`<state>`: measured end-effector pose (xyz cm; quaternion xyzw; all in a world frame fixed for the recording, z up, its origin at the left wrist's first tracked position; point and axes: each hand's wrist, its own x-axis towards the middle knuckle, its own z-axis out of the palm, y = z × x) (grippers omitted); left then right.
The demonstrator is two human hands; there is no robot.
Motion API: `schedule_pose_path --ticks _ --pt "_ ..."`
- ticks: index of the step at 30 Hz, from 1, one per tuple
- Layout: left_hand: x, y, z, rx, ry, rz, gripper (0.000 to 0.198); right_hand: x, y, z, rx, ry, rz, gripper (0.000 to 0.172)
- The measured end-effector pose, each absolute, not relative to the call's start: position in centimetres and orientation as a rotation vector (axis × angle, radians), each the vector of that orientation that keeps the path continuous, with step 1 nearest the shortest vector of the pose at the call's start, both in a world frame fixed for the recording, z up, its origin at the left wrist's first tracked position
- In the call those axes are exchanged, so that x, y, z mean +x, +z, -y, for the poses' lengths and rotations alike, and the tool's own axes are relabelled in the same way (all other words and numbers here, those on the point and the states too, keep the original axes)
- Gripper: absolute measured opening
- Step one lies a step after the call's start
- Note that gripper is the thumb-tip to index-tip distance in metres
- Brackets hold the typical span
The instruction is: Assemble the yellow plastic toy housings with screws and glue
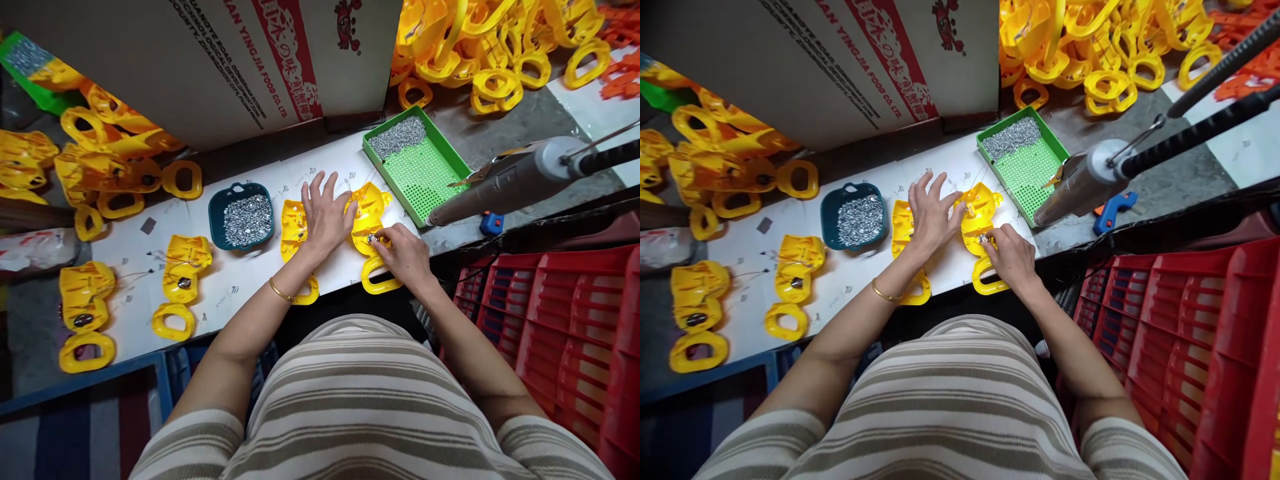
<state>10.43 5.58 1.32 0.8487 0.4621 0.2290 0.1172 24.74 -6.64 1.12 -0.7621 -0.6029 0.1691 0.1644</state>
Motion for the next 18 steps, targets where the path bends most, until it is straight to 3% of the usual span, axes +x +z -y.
schedule_pose_path --ticks 8,18 --pt "7.7 1.0 -1.0 2.417 0.823 -1.187 0.041 24.1 0.5 6.0 -2.227 0.44 1.763 0.026" --pt "9.4 -0.9 1.6 1.996 0.571 -1.129 0.07 23.7 1.4 5.3 -2.325 0.459 1.827 0.023"
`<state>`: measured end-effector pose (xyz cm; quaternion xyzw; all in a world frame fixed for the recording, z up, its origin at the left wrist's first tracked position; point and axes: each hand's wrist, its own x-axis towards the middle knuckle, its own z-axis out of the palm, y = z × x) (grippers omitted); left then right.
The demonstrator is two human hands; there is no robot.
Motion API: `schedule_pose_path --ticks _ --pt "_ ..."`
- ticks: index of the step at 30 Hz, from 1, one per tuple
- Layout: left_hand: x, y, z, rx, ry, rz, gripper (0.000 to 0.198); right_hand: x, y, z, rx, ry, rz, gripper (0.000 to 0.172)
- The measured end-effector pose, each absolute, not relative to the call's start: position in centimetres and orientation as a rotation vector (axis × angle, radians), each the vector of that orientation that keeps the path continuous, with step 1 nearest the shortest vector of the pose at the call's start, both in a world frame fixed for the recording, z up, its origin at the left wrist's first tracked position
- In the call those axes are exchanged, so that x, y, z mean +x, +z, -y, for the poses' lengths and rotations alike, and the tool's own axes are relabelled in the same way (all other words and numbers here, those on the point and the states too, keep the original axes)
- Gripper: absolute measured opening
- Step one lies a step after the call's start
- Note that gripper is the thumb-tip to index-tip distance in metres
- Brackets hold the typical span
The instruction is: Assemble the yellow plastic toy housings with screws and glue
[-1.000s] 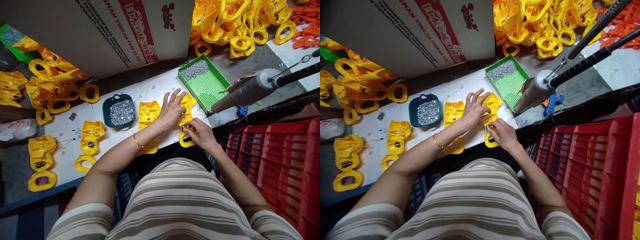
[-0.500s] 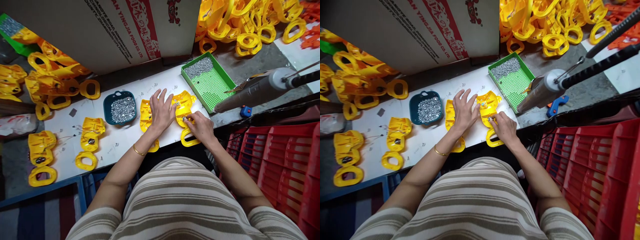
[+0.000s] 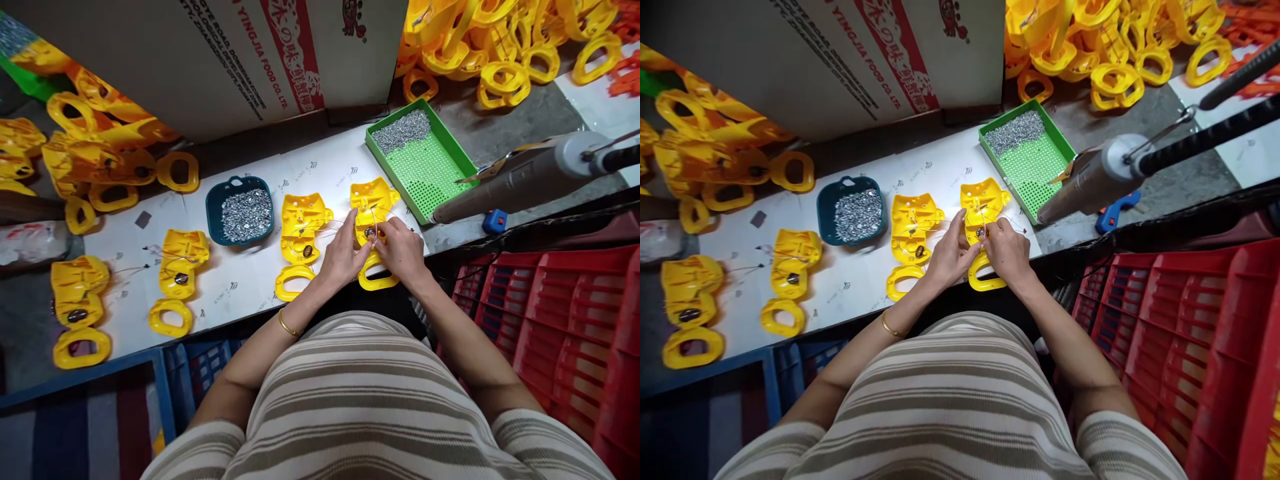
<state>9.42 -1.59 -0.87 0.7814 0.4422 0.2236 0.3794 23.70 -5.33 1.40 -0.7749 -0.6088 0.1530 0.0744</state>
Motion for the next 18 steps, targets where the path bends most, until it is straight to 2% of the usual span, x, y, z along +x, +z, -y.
schedule_pose_path --ticks 10,18 --pt "9.2 -1.4 2.4 1.909 0.586 -1.199 0.067 23.4 1.4 5.6 -2.24 0.55 1.875 0.022" --pt "9.0 -1.9 1.9 1.92 0.692 -1.222 0.055 23.4 0.3 6.2 -2.11 0.574 1.762 0.023"
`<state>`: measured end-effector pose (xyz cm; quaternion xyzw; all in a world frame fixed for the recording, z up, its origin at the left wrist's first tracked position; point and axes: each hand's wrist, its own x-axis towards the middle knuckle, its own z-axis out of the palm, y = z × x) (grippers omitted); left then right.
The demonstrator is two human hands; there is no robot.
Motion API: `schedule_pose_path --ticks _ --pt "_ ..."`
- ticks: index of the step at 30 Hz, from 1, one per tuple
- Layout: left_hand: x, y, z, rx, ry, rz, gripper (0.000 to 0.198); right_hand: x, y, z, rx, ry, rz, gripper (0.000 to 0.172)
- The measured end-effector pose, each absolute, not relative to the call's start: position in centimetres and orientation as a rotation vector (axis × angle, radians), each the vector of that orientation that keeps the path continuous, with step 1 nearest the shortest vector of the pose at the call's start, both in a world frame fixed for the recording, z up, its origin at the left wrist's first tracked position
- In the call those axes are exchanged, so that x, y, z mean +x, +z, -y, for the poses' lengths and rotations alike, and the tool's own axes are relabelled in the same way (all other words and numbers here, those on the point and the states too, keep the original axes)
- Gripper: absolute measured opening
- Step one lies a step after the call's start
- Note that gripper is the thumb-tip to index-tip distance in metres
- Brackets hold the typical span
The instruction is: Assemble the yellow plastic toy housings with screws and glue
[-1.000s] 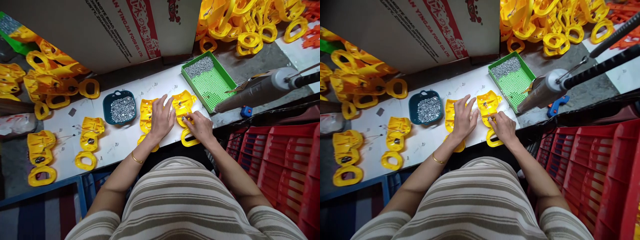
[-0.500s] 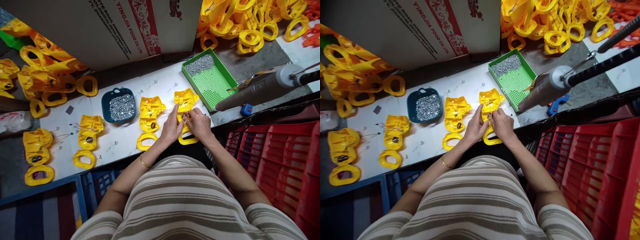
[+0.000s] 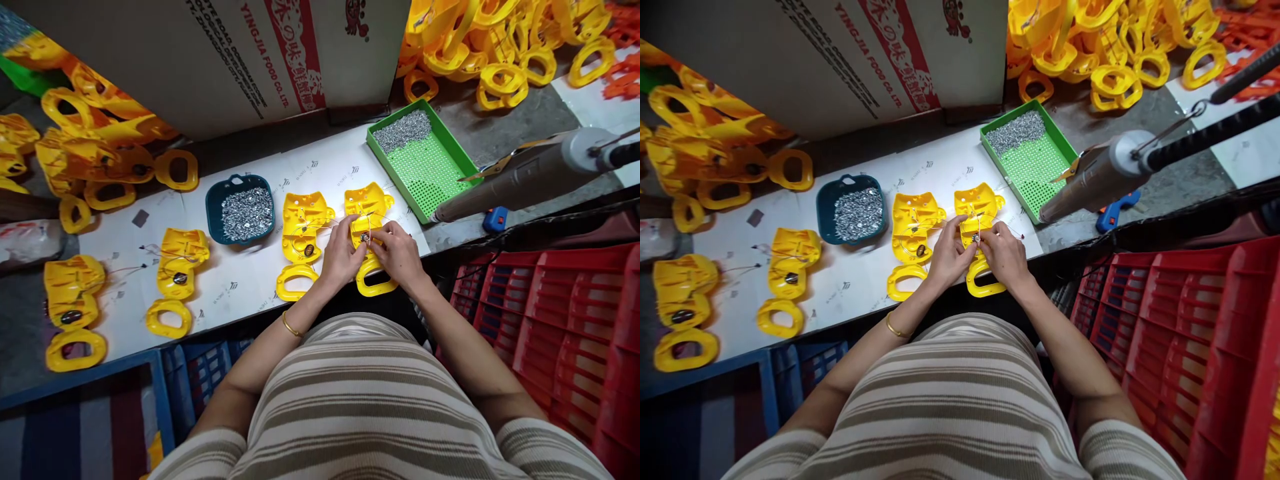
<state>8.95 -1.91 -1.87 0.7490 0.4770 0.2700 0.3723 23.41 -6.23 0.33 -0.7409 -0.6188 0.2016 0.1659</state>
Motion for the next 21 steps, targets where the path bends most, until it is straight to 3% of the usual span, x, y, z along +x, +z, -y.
schedule_pose_path --ticks 14,21 --pt "9.0 -2.3 0.5 1.915 0.663 -1.174 0.056 24.4 -0.7 7.3 -2.042 0.496 1.725 0.024" --pt "8.4 -2.2 0.1 1.953 0.633 -1.141 0.057 27.8 -0.5 12.4 -1.977 0.238 1.192 0.026"
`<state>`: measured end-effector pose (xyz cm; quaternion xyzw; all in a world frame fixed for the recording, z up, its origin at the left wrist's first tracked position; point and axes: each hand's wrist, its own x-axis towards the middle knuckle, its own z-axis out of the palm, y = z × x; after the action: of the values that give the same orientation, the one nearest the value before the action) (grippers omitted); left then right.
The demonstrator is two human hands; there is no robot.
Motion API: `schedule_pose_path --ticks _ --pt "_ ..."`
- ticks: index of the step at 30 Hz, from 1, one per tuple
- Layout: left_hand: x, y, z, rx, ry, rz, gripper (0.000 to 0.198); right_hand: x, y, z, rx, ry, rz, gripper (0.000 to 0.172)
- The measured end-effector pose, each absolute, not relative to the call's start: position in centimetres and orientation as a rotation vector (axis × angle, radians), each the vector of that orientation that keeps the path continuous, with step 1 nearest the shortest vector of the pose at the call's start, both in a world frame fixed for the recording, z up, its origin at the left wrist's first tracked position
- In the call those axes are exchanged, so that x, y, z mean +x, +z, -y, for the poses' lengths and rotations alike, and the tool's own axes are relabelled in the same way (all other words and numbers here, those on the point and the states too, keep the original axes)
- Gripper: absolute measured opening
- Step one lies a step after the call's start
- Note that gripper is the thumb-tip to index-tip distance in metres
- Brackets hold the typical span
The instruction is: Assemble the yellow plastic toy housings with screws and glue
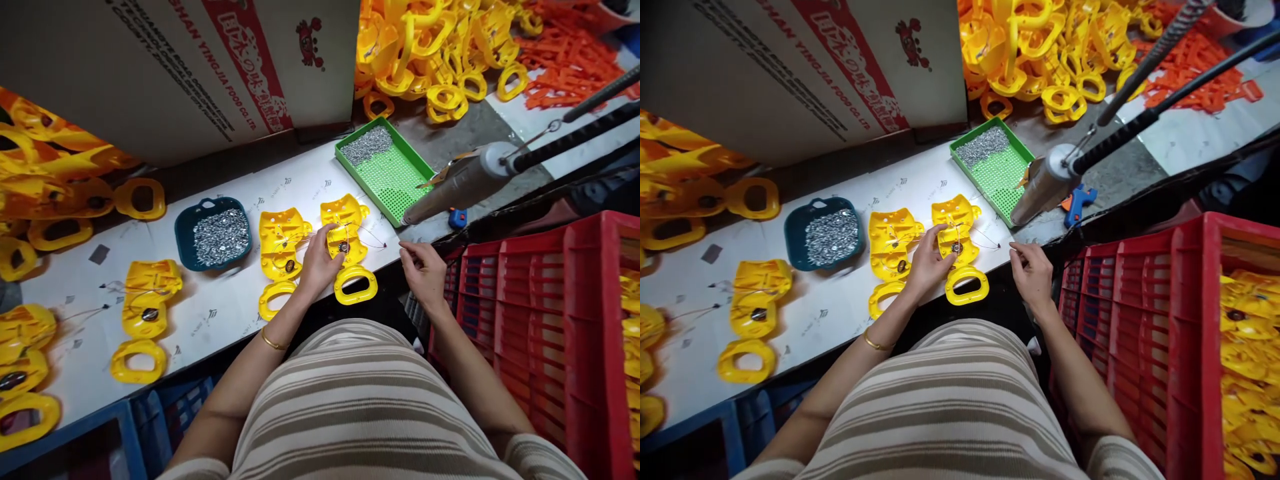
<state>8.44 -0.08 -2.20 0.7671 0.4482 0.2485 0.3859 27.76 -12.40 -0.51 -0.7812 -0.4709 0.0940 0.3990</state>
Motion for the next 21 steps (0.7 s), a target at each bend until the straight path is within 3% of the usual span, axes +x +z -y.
schedule_pose_path --ticks 5,10,15,21 --pt "8.6 -1.8 -0.2 1.987 0.595 -1.14 0.058 27.7 -1.4 11.4 -2.061 0.439 1.342 0.033" --pt "8.7 -1.2 -0.3 2.0 0.552 -1.146 0.058 27.8 -2.0 9.9 -2.166 0.46 1.456 0.025" --pt "7.6 0.4 1.1 2.199 0.449 -1.3 0.056 28.8 -1.4 10.5 -1.947 0.701 1.228 0.021" --pt "8.2 2.7 2.7 2.62 0.569 -0.974 0.032 26.4 1.3 10.2 -1.684 0.937 1.455 0.018"
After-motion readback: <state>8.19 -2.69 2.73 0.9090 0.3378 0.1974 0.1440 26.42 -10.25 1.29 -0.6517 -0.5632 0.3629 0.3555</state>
